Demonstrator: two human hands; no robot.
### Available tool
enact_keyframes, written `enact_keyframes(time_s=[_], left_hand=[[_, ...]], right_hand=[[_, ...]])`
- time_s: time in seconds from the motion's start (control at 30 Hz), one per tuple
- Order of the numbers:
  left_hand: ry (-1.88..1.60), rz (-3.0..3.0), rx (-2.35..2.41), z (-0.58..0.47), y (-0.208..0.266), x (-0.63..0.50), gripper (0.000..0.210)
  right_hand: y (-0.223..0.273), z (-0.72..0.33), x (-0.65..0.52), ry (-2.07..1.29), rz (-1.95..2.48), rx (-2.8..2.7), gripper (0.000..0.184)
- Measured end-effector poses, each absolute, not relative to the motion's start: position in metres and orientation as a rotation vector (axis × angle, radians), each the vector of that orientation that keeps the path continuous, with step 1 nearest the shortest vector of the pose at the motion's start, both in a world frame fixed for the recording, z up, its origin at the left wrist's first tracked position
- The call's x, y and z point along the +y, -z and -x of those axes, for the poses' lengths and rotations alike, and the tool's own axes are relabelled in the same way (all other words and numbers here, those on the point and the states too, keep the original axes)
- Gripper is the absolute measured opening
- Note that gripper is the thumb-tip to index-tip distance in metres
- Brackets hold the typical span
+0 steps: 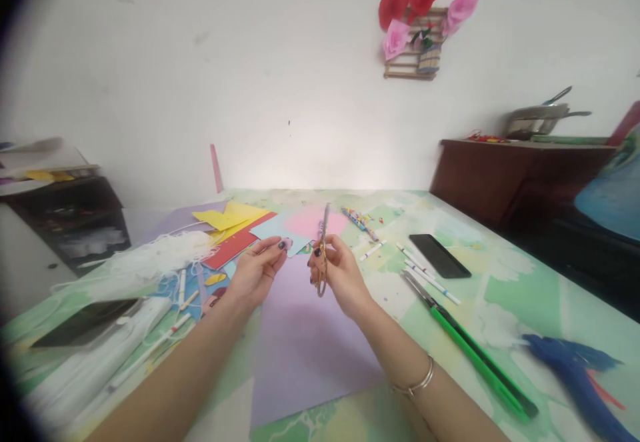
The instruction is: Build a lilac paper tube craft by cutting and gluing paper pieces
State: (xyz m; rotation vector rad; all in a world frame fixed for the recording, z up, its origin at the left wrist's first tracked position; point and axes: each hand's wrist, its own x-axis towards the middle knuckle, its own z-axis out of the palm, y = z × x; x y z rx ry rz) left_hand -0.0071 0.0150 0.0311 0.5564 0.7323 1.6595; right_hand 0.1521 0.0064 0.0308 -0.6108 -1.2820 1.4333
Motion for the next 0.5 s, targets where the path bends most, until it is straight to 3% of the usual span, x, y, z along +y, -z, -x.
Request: enact_keyframes(time_s=[0.2,0.5], left_hand=[[-1.643,-0.309,0.683,0.01,-0.03,0.017,0.016],[-1.59,-0.262,0.579,0.007,-0.03,0.017,0.009]], right_hand=[[-0.008,-0.128,-0.011,-1.714,0.475,-1.346,0.045],[0.002,-0.12,-0.013,-1.713,0.502,-1.398,0.052]])
